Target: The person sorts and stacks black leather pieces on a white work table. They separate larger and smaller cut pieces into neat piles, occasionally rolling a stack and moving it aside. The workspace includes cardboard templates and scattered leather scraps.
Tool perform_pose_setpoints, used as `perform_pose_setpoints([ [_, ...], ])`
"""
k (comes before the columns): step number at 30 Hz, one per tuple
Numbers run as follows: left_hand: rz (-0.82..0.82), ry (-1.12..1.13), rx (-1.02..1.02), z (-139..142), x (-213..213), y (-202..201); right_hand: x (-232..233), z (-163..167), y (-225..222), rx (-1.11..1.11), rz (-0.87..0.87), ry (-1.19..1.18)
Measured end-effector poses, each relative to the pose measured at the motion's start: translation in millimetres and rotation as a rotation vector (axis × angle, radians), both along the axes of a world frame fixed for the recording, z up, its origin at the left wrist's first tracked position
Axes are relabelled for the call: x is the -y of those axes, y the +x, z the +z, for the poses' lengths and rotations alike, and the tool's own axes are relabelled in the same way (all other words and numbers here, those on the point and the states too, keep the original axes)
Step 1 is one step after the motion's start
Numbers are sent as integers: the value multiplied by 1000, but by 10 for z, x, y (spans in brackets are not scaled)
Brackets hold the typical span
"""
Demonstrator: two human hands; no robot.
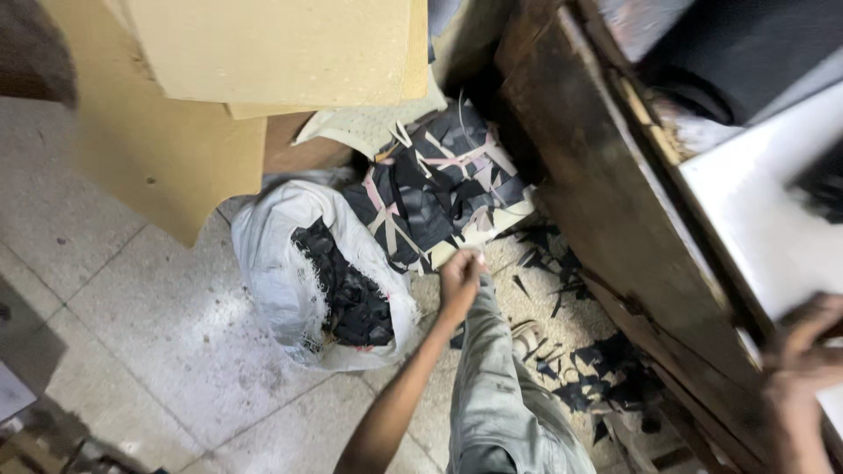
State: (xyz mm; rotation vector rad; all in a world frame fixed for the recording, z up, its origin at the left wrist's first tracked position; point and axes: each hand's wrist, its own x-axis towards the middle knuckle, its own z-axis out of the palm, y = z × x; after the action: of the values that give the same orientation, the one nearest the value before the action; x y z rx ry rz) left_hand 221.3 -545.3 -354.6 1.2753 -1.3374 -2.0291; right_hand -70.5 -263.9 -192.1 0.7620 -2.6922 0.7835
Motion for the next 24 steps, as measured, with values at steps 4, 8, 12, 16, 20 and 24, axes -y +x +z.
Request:
perform_pose_setpoints([
  [4,-70,-153,-78,770,-760,155,313,258,1005,405,-166,-94],
  [8,-381,-162,-47,1353,-1541,460,365,398,1896,1657,-98,-447],
  [12,-581,-518,42,1623,-1999,1164,-171,546,1942,1620,43,-1035],
  [16,-653,-707,286,1619,-2224,1838,-974,872,1832,1403,95,-1054],
  [20,-744,-772,568,1676,-2462,2209,-1677,1207,2000,1328,152,-1116],
  [24,-837,-859,483,1929,-2643,2251,-2066,1415,2299,1290,194,-1142],
])
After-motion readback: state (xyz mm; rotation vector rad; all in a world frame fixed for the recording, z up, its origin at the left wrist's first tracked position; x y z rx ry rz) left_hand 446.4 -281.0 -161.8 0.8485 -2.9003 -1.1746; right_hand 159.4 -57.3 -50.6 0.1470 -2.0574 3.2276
